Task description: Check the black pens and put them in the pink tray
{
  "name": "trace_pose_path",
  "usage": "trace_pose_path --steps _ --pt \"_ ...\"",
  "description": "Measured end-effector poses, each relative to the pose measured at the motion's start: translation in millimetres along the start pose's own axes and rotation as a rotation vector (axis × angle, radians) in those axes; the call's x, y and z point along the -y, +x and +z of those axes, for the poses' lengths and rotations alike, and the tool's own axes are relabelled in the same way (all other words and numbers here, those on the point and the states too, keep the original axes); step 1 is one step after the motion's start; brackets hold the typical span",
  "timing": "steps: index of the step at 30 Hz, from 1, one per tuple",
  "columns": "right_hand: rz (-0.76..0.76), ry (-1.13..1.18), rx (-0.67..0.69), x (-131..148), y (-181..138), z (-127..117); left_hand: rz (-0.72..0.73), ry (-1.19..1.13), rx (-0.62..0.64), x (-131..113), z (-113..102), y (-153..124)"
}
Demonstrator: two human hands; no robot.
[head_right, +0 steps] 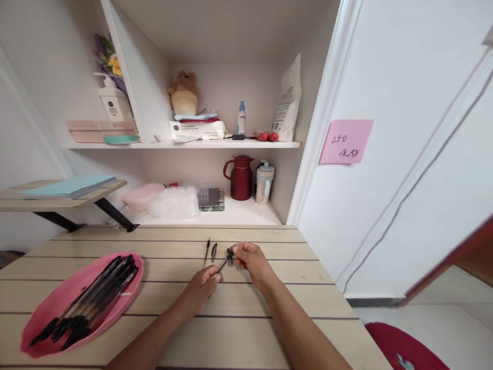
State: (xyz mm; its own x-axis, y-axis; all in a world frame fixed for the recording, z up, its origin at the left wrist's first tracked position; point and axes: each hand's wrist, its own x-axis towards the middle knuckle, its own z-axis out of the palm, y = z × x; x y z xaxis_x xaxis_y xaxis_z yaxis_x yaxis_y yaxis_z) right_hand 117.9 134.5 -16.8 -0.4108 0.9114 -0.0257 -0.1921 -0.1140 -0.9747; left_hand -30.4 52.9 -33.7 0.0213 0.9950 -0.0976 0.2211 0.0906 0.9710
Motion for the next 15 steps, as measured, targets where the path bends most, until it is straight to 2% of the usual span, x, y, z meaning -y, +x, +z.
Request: trace_pose_path --steps 5,7,9,12,15 --pt "-0.064 -0.128 -0.048 -6.0 5.2 -0.6 -0.024 -0.071 -0.032 2.8 -2.9 2.5" --pt "-0.094 -0.259 -0.072 -6.9 6.2 1.0 -0.050 -0.133 -0.071 3.6 -5.6 4.1" --pt "-0.170 -0.542 -0.092 -7.7 4.9 5.1 -0.067 -0.176 -0.106 4.5 -8.1 5.4" --pt "-0.324 -1.104 -0.054 -11.7 -0.7 15.1 -0.069 -0.190 -0.119 5.8 -9.4 6.2" --pt "-0.372 -1.446 0.000 -19.5 -4.8 22.2 -0.059 -0.175 -0.103 6.6 -7.3 5.1"
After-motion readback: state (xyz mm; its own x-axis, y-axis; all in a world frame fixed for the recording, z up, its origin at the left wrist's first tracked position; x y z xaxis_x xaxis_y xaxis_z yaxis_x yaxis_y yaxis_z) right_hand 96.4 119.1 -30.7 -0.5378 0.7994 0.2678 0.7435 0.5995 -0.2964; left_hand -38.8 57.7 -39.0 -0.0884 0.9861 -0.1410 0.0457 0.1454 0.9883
